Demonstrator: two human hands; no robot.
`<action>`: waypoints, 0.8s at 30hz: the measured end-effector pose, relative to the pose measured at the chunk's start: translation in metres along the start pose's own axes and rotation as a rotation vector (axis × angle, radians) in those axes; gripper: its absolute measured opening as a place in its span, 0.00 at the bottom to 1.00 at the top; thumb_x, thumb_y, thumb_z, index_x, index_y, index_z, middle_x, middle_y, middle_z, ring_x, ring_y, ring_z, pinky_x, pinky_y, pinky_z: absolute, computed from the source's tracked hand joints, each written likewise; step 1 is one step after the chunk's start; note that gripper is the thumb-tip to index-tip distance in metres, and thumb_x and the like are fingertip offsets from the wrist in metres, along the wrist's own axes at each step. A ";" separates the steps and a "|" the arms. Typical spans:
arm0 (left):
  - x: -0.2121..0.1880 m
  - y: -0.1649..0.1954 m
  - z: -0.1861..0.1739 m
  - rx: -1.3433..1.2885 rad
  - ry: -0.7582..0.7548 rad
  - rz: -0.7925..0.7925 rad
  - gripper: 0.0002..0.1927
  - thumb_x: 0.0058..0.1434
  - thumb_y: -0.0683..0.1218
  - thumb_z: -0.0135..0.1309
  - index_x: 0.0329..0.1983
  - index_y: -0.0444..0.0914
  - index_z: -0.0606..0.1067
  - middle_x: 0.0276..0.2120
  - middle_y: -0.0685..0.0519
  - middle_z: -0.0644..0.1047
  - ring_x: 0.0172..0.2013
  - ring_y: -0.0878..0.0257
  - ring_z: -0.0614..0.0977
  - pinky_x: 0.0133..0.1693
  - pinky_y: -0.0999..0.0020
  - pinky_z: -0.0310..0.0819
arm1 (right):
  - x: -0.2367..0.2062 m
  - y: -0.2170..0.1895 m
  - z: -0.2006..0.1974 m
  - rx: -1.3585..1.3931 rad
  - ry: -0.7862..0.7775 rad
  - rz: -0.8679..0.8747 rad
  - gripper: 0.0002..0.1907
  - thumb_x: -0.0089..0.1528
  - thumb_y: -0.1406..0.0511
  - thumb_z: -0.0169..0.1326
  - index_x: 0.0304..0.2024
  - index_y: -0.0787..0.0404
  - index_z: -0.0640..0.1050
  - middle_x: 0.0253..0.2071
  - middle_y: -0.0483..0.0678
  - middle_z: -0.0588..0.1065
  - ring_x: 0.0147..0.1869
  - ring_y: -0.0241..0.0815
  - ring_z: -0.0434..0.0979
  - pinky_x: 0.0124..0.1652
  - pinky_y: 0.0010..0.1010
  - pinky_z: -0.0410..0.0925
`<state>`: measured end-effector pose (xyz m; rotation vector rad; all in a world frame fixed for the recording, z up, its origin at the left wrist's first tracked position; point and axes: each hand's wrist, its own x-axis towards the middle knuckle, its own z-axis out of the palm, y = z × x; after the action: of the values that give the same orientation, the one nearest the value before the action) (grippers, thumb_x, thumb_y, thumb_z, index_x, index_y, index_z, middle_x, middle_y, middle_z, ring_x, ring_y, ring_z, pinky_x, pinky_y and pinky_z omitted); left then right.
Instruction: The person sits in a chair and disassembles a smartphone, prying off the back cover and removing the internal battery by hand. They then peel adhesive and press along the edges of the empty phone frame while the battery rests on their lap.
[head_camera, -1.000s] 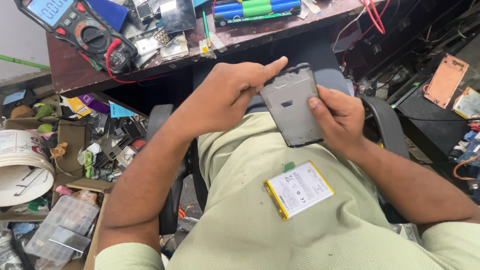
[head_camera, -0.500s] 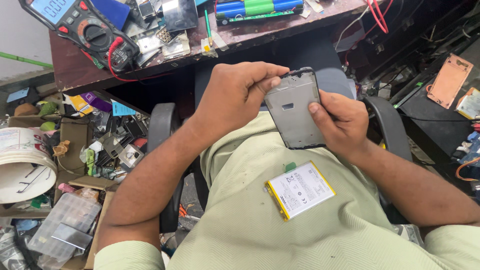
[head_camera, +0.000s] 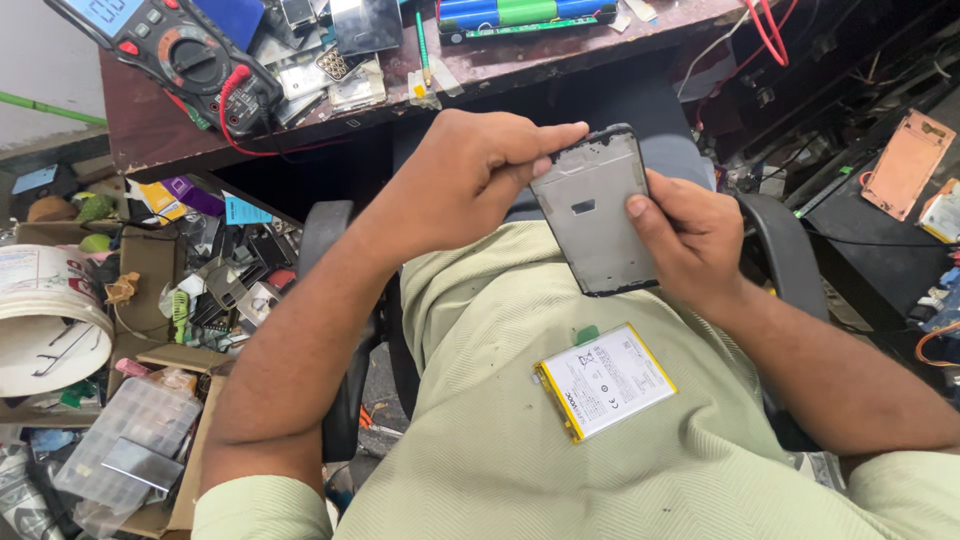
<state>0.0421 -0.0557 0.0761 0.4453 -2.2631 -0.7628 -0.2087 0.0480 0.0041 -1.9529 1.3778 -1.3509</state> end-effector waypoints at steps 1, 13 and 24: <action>-0.001 0.000 0.003 -0.024 0.027 -0.054 0.14 0.68 0.39 0.56 0.57 0.37 0.80 0.36 0.45 0.82 0.32 0.61 0.84 0.37 0.69 0.77 | 0.000 0.000 0.000 -0.017 0.000 -0.005 0.14 0.71 0.72 0.52 0.58 0.72 0.77 0.33 0.49 0.75 0.33 0.34 0.72 0.36 0.25 0.65; 0.002 0.016 0.025 -0.001 0.245 -0.250 0.14 0.62 0.51 0.66 0.31 0.35 0.81 0.20 0.51 0.79 0.19 0.71 0.77 0.23 0.72 0.68 | 0.000 -0.006 0.001 -0.047 -0.055 -0.137 0.13 0.70 0.72 0.53 0.56 0.72 0.77 0.43 0.57 0.80 0.43 0.41 0.81 0.42 0.29 0.71; -0.004 0.019 0.010 0.067 0.079 -0.203 0.05 0.67 0.42 0.58 0.42 0.35 0.80 0.33 0.44 0.81 0.33 0.54 0.84 0.36 0.63 0.76 | 0.001 -0.008 0.003 -0.134 -0.039 -0.193 0.10 0.68 0.74 0.57 0.51 0.74 0.78 0.39 0.59 0.79 0.37 0.47 0.81 0.37 0.32 0.70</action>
<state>0.0363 -0.0353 0.0808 0.7335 -2.1971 -0.7574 -0.2020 0.0495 0.0089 -2.2377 1.3213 -1.3258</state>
